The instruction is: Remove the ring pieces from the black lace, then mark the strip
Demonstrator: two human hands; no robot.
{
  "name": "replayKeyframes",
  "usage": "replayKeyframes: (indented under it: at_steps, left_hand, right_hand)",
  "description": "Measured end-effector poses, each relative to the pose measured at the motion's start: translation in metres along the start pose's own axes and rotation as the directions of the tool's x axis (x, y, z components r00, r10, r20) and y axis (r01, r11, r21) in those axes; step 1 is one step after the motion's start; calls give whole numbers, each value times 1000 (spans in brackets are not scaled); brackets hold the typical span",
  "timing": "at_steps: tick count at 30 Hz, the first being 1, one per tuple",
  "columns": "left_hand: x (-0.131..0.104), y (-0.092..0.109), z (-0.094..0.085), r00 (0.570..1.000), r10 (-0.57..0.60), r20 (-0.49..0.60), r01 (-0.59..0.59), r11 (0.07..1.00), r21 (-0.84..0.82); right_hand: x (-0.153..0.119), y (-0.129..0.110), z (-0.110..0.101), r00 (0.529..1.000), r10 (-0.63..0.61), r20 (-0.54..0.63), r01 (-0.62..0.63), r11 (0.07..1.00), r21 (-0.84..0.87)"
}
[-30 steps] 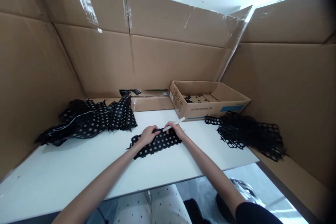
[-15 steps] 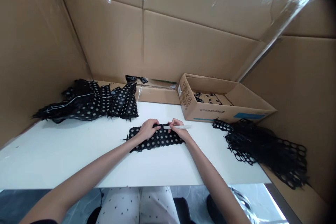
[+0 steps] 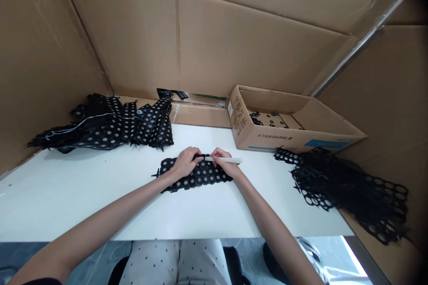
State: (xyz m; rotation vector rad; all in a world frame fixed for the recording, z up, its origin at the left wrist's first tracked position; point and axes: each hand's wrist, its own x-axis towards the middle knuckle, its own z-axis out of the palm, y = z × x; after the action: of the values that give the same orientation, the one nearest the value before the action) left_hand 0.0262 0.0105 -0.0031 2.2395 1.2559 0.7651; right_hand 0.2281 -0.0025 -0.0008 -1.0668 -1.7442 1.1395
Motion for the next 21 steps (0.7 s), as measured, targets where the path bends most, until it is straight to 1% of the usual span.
replayKeyframes:
  at_steps: [1, 2, 4, 6, 7, 9, 10, 11, 14, 15, 16, 19, 21]
  left_hand:
    - [0, -1, 1, 1000, -15, 3, 15, 1000, -8]
    - [0, -3, 1, 1000, -30, 7, 30, 999, -13]
    - [0, -6, 2, 999, -44, 22, 44, 999, -4]
    - [1, -8, 2, 998, -10, 56, 9, 1000, 11]
    - [2, -8, 1, 997, 28, 77, -29, 1000, 10]
    - [6, -5, 0, 988, 104, 117, -104, 995, -7]
    - [9, -2, -1, 984, 118, 136, -117, 993, -15]
    - [12, 0, -1, 982, 108, 156, -107, 994, -21]
    - [20, 7, 0, 979, -1, 204, 10, 999, -42]
    - [22, 9, 1, 980, -29, 199, 42, 997, -59]
    - [22, 9, 2, 984, -44, 175, 59, 995, -82]
    - [19, 7, 6, 995, -59, 75, 70, 984, -163]
    - [17, 6, 8, 996, -83, 42, 89, 975, -203]
  right_hand:
    - [1, 1, -1, 1000, 11, -16, -10, 999, 52]
    - [1, 2, -2, 998, 26, -59, -19, 994, 110]
    - [3, 7, -5, 977, 69, -202, -25, 976, 214]
    - [4, 13, -7, 941, 105, -321, -13, 961, 276]
    - [5, 16, -8, 934, 111, -340, -7, 956, 294]
    - [7, 19, -10, 945, 107, -308, -3, 948, 320]
    - [8, 19, -11, 957, 102, -272, -6, 943, 332]
    - [9, 19, -13, 969, 100, -227, -16, 939, 344]
    - [8, 18, -19, 990, 93, -104, -50, 931, 362]
    - [6, 17, -20, 992, 85, -94, -46, 932, 359]
    - [5, 17, -22, 991, 75, -108, -32, 935, 352]
    - [-1, 14, -23, 985, 37, -169, 14, 957, 291]
    - [-3, 12, -22, 989, 24, -144, 11, 971, 238]
